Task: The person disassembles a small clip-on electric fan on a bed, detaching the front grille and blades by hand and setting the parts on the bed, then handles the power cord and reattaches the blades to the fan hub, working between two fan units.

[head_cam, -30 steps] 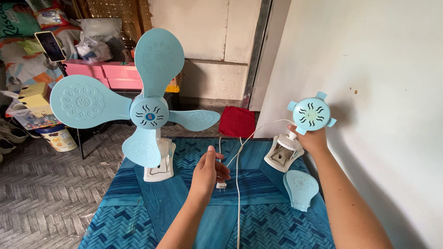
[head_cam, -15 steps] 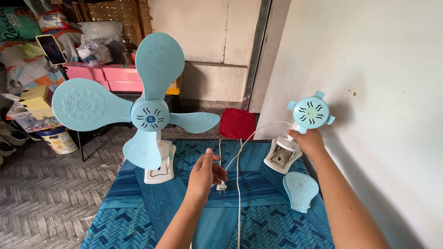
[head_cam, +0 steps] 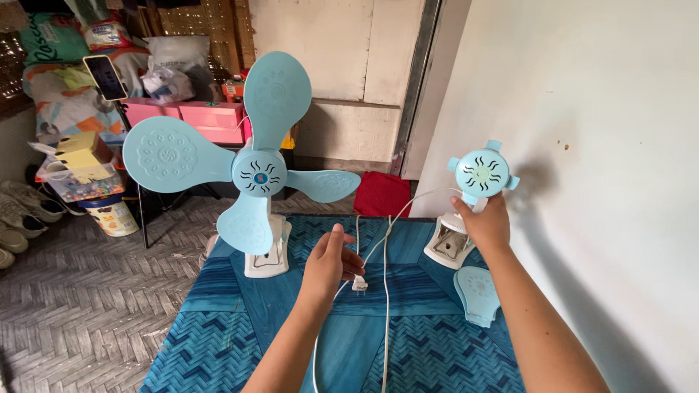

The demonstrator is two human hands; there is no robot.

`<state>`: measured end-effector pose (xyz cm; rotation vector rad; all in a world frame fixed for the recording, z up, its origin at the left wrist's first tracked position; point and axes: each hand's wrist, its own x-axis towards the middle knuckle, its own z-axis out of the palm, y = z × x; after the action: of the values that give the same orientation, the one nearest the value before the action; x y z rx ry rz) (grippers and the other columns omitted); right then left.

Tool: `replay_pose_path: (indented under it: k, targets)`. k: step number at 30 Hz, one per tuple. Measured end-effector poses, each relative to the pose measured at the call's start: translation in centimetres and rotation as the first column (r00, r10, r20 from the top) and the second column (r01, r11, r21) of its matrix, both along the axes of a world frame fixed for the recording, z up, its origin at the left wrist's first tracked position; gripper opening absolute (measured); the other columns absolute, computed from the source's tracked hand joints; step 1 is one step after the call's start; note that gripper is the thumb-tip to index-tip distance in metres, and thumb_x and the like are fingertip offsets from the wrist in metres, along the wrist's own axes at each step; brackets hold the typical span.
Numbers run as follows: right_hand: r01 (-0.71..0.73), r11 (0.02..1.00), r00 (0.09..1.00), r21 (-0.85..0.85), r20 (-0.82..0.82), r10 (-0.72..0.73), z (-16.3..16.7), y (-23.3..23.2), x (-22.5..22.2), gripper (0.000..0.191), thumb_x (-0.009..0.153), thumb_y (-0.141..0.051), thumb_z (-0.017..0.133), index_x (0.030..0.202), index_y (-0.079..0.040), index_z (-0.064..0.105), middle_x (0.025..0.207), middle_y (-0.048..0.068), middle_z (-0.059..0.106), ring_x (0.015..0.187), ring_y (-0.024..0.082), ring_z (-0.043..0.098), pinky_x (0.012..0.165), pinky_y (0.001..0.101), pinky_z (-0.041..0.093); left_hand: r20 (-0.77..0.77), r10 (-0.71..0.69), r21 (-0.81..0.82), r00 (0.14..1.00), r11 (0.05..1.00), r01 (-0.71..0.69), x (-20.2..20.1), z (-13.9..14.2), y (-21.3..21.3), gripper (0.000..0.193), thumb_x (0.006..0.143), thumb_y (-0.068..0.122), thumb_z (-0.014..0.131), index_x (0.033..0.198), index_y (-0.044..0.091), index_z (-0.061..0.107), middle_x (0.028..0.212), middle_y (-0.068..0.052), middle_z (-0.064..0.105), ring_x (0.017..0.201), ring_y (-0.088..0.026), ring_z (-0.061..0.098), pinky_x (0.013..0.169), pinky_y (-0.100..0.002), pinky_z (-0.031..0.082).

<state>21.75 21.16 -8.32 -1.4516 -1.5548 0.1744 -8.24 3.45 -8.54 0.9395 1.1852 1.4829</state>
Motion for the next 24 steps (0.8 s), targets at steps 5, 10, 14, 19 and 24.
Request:
replay_pose_path:
  k: [5,10,14,19,24]
  targets:
    - [0.069,0.997,0.998,-0.022,0.005,-0.069,0.8,0.3,0.3,0.09,0.076,-0.047,0.086,0.143,-0.003,0.045,0.138,0.023,0.054,0.128,0.04,0.056,0.103,0.0488,0.048,-0.06,0.028,-0.045,0.998,0.999,-0.031,-0.4,0.8,-0.6,0.059,0.099,0.055,0.039,0.112,0.004,0.064,0.074,-0.014,0.071,0.066,-0.022,0.072,0.064,-0.034,0.057]
    - [0.165,0.979,0.986,-0.122,0.006,-0.165,1.0,-0.8,0.1,0.099,0.076,-0.046,0.087,0.15,-0.003,0.037,0.142,0.025,0.045,0.129,0.043,0.053,0.102,0.0511,0.048,-0.064,0.041,-0.033,0.997,0.999,-0.043,-1.0,1.4,-0.9,0.059,0.1,0.056,0.038,0.112,0.004,0.065,0.074,-0.013,0.072,0.069,-0.021,0.072,0.067,-0.034,0.056]
    - [0.18,0.979,0.981,-0.093,-0.052,-0.186,0.8,-1.9,-0.9,0.105,0.075,-0.038,0.089,0.154,-0.002,0.03,0.145,0.026,0.039,0.132,0.046,0.046,0.103,0.0519,0.045,-0.054,0.022,-0.027,0.998,0.999,-0.024,-1.1,1.7,-0.9,0.058,0.1,0.055,0.038,0.111,0.004,0.064,0.074,-0.013,0.072,0.069,-0.021,0.072,0.067,-0.034,0.056]
    - [0.126,0.992,0.987,-0.024,-0.102,-0.128,-1.5,-3.3,-3.0,0.094,0.077,-0.027,0.086,0.151,0.002,0.035,0.144,0.029,0.04,0.129,0.045,0.048,0.106,0.0502,0.044,-0.065,0.054,-0.011,0.996,0.998,-0.054,-1.8,1.8,-1.3,0.057,0.1,0.055,0.039,0.11,0.005,0.064,0.073,-0.011,0.07,0.067,-0.02,0.071,0.065,-0.033,0.055]
    - [-0.072,0.997,0.996,0.001,-0.056,0.072,-3.0,-5.0,-6.3,0.085,0.076,-0.025,0.084,0.147,-0.002,0.043,0.139,0.027,0.048,0.122,0.039,0.056,0.097,0.0448,0.051,-0.08,0.097,0.056,0.992,0.994,-0.093,-4.0,1.3,-1.1,0.044,0.101,0.045,0.048,0.109,0.004,0.063,0.07,-0.01,0.069,0.064,-0.018,0.068,0.06,-0.03,0.05]
